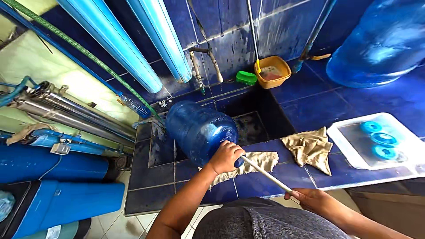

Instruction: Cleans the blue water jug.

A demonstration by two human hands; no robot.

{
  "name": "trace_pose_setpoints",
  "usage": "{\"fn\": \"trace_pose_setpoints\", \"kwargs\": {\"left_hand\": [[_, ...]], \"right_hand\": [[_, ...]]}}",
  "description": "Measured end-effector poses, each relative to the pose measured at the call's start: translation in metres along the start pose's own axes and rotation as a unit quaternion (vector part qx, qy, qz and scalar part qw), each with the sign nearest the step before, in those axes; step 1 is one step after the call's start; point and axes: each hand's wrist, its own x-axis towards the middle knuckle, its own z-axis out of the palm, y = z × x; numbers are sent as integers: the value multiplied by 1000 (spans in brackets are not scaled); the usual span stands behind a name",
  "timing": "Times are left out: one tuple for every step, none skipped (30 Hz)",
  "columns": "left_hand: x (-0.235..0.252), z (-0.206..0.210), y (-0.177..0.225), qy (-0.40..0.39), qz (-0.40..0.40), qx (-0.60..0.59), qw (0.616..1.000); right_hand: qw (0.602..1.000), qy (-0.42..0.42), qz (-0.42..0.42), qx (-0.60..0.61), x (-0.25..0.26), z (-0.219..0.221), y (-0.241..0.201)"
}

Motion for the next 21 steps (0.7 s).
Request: {"fn": "trace_pose_setpoints", "kwargs": {"left_hand": [[0, 1, 1, 1, 4, 3, 1000], [1, 2, 3, -5, 5, 6, 1000], [2, 3, 6, -10, 5, 12, 1000], [3, 5, 8, -11, 3, 15, 1000], [3, 6, 8, -6, -2, 17, 1000], [4, 7, 8, 3, -8, 20, 1000], [4, 8, 8, 17, -14, 20, 1000], [5, 9, 8, 28, -21, 20, 999], [5, 9, 8, 35, -26, 21, 999], [6, 8, 8, 27, -28, 19, 999], [9, 3, 8, -12, -31, 10, 999], [15, -6, 7, -87, -34, -3, 996], [28, -19, 7, -192, -40, -17, 980], [45, -30, 8, -299, -48, -24, 953], [63, -36, 10, -387, -57, -18, 920], [76, -40, 13, -449, -70, -8, 891], [84, -41, 14, -477, -86, -2, 875], [84, -42, 13, -463, -105, -11, 880], [77, -42, 10, -409, -127, -35, 903], [64, -38, 8, -317, -148, -56, 935], [47, -27, 8, -196, -165, -66, 964]], "right_hand": [[986, 46, -63, -148, 2, -9, 3], [948, 97, -122, -279, 4, -18, 4], [909, 141, -163, -357, 6, -24, 6], [890, 164, -181, -386, 7, -26, 6], [907, 147, -161, -360, 5, -25, 4], [948, 102, -111, -280, 2, -20, 1], [985, 58, -64, -151, 2, -11, 5], [999, 16, -27, -4, 3, -2, 12], [994, -23, 0, 103, 3, 3, 16], [990, -37, 8, 136, 5, 5, 18], [995, -21, -9, 95, 6, 2, 18], [999, 14, -46, -23, 8, -7, 16], [980, 54, -87, -173, 9, -20, 11], [936, 101, -138, -309, 10, -33, 5], [878, 148, -194, -411, 11, -43, 1], [819, 192, -255, -476, 14, -50, -3], [786, 213, -289, -504, 16, -54, -7], [797, 202, -276, -497, 15, -53, -11], [853, 157, -213, -450, 10, -49, -15], [920, 101, -126, -357, 7, -43, -17], [971, 60, -64, -223, 7, -33, -12]]}}
